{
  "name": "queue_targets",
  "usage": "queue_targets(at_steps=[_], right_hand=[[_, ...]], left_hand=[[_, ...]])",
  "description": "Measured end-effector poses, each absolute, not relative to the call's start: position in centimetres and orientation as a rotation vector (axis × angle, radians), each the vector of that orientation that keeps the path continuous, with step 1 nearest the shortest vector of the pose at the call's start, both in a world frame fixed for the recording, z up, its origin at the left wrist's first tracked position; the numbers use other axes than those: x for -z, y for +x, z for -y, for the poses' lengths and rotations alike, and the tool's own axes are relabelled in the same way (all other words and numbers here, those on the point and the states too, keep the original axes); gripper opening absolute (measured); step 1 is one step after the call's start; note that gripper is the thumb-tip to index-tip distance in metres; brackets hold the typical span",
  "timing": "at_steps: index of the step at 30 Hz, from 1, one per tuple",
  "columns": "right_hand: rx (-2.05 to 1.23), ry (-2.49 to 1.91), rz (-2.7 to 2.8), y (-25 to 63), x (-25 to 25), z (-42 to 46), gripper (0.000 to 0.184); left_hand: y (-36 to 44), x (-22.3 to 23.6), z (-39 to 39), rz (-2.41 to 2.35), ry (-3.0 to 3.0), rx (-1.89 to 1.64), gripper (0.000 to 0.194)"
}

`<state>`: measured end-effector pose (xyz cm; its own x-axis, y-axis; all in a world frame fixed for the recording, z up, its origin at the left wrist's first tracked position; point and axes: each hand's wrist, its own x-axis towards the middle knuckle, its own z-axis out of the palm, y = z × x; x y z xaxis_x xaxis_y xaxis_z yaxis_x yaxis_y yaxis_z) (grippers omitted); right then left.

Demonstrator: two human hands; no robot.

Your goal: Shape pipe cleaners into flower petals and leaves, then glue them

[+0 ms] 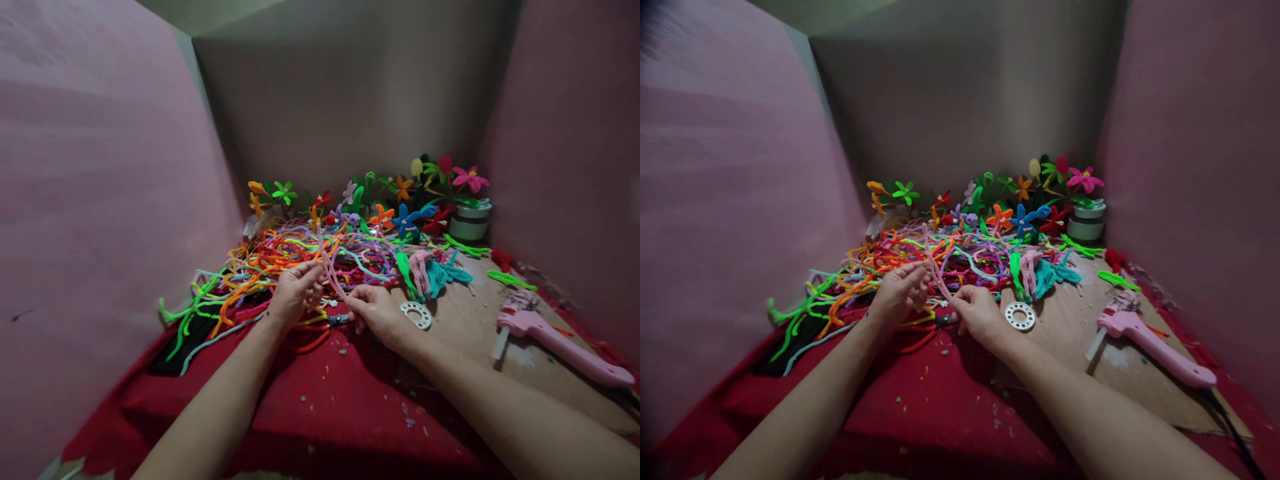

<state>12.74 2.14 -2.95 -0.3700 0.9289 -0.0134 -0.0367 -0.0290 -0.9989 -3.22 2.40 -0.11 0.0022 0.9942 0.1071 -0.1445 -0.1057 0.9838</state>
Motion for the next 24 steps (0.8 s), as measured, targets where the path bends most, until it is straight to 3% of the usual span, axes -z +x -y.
queue_targets(at_steps=[5,15,24], right_hand=[[-1.608,-0.912,1.422,13.1,2.7,-1.7,0.032],[-1.581,-0.915,1.487,13.8,2.1,-1.5,0.021],[-1.613,-0.957,1.472,13.9,2.5,-2.3,0.014]], left_hand=[[-2.6,0.8,-1.3,-1.016,1.186,-0.971,0.029],[-2.7,0.3,-1.8,-1.036,1.097,-0.975,0.016],[-1.8,1.4,-1.5,-1.058,1.089,-0.976,0.019]])
